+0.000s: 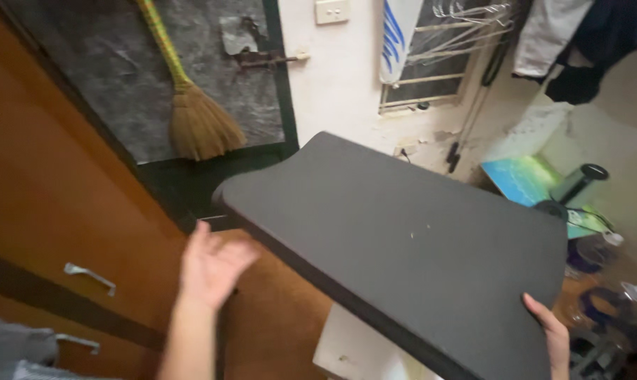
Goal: The person unpacks a brown paper bag and a red plastic bag, removing various items including a black pouch, a white plastic bag, and a small black object. The person places items on a cabinet and a chair, then moves a black mat.
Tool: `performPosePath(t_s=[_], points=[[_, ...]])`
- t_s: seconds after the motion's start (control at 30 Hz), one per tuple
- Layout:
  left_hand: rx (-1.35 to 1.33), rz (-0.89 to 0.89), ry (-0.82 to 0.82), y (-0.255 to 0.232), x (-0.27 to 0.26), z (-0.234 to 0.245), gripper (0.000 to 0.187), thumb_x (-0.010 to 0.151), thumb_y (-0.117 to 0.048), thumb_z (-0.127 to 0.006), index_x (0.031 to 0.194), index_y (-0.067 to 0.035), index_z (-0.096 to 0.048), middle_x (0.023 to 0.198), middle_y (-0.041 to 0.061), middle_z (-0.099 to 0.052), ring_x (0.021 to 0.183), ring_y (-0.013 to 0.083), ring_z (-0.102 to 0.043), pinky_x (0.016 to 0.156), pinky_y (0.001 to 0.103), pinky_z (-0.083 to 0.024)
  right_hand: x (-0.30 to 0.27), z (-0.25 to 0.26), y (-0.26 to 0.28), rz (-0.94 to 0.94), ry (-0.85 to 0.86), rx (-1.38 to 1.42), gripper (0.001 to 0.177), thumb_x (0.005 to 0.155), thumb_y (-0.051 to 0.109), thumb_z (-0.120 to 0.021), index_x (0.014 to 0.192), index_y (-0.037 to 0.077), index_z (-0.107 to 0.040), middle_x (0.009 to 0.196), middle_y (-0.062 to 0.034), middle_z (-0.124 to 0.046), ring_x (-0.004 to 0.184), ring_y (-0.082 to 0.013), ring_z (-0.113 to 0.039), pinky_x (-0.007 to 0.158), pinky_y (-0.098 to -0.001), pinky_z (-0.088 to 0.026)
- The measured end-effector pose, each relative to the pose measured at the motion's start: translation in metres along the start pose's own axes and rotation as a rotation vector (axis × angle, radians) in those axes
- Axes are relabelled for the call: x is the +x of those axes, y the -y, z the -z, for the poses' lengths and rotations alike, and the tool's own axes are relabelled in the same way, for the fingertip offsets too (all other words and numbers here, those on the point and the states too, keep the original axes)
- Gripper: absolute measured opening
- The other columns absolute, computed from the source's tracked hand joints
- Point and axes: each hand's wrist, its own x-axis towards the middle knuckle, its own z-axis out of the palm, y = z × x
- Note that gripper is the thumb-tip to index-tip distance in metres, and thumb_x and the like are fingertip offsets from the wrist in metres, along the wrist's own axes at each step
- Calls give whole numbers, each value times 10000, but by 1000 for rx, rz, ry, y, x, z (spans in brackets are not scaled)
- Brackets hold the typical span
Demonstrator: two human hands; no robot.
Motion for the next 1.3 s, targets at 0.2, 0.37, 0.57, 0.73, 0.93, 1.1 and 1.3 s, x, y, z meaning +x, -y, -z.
performPosePath(t_s=[0.2, 0.37, 0.57, 0.73, 0.93, 1.1, 1.3], points=[[71, 311, 163, 89, -45, -49, 818, 847, -588, -637, 1452, -84, -416, 1253, 210, -617, 1212, 355, -618, 1056, 545, -495, -4, -103, -13, 56, 121, 112, 402, 1041, 288, -588, 1298, -18, -626, 1152, -155, -716, 947, -260, -714, 828, -378, -567], [55, 211, 269, 99, -54, -78, 675, 889, -547, -673, 1295, -22, -554, 1128, 120, -628, 1053, 269, -620, 955, 437, -484, -11, -147, -28, 42, 134, 147, 388, 1008, 263, -590, 1302, 11, -621, 1187, -129, -704, 997, -243, -699, 875, -373, -554], [12, -92, 185, 84, -61, -82, 434, 903, -253, -757, 1193, -36, -518, 1097, 141, -605, 1009, 282, -619, 863, 467, -525, -11, -151, -55, 8, 55, 99, 412, 971, 245, -601, 1300, -3, -611, 1175, -152, -704, 1002, -258, -699, 874, -384, -553], [44, -29, -6, 86, -65, -74, 518, 791, -154, -765, 1249, -63, -538, 1180, 123, -638, 1093, 264, -645, 922, 453, -547, 0, -132, -68, 30, 204, 127, 482, 924, 180, -648, 1361, -10, -569, 1208, -149, -690, 1039, -264, -690, 883, -387, -557], [-40, 173, 104, 128, -68, -42, 618, 754, -57, -744, 1329, 2, -527, 1310, 181, -624, 1216, 329, -610, 1072, 495, -461, 2, -73, -53, 97, 167, -47, 576, 878, 148, -686, 1411, -4, -529, 1243, -145, -658, 1070, -274, -663, 881, -393, -546], [64, 377, 107, 201, -87, -11, 735, 697, 19, -770, 1385, 4, -512, 1380, 164, -596, 1287, 329, -552, 1139, 521, -379, -9, 11, -29, 44, -72, -166, 543, 832, 92, -699, 1351, -2, -568, 1180, -153, -678, 1070, -280, -666, 905, -406, -547], [178, 644, 62, 290, -116, 19, 862, 706, 12, -786, 1488, -51, -430, 1523, 107, -516, 1421, 304, -435, 1195, 516, -265, -38, 114, -9, -112, -193, -189, 508, 778, 57, -700, 1278, 34, -614, 1130, -141, -701, 1038, -312, -673, 884, -454, -548]])
